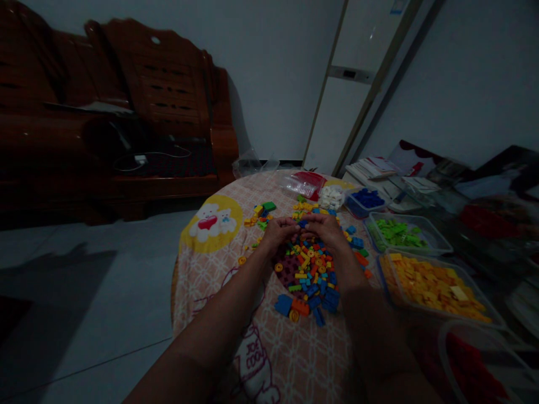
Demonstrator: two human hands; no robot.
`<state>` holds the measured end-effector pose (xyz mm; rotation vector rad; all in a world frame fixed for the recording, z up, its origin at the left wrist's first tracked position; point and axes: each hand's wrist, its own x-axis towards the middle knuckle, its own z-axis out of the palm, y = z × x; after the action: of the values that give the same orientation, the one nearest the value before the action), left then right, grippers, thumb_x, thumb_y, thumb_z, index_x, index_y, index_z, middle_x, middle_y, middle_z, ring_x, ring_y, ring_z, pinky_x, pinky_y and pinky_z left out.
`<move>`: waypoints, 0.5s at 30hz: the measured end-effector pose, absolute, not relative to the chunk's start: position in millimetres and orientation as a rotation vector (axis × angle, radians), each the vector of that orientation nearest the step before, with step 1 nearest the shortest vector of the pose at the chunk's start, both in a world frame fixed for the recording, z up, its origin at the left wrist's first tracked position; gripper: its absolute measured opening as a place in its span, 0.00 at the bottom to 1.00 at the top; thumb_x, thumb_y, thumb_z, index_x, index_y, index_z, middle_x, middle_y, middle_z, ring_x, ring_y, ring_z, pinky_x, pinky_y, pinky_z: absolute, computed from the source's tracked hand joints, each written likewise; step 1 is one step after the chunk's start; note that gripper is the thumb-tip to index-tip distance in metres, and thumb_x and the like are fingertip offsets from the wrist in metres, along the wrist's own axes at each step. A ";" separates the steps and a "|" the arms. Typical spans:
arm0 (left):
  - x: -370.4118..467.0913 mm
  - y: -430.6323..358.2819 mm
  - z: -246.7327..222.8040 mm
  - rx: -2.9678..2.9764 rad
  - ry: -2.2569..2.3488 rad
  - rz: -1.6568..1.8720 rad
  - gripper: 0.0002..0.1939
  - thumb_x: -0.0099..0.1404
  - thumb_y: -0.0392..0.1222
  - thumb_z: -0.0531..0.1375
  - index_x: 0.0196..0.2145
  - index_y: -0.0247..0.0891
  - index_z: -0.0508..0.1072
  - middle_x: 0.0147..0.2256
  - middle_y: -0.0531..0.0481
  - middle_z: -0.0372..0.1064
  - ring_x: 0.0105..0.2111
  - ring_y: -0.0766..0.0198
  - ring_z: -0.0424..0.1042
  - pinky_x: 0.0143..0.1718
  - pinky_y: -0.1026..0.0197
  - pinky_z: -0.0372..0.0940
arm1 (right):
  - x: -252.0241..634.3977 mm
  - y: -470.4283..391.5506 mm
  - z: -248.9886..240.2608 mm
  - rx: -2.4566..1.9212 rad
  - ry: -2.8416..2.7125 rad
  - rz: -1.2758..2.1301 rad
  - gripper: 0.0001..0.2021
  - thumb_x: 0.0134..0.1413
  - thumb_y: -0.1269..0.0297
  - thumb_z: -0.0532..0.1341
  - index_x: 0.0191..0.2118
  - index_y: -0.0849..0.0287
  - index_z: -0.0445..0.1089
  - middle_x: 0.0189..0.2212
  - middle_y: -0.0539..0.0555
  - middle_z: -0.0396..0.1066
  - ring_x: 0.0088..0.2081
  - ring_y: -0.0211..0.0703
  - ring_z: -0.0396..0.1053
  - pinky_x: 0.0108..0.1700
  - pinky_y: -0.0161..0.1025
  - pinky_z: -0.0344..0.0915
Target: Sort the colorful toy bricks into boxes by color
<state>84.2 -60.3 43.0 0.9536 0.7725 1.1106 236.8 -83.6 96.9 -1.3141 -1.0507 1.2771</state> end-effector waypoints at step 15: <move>71.0 -49.3 40.7 1.220 1.021 1.226 0.07 0.50 0.42 0.70 0.26 0.37 0.78 0.21 0.52 0.71 0.20 0.67 0.66 0.22 0.66 0.59 | 339.1 -20.2 100.5 -1.416 -0.725 0.567 0.11 0.45 0.75 0.63 0.38 0.60 0.72 0.23 0.48 0.73 0.30 0.43 0.78 0.37 0.41 0.80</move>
<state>71.0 -49.3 40.7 1.2201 1.0211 1.2257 339.1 -20.2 100.5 -1.4156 -0.7253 0.5666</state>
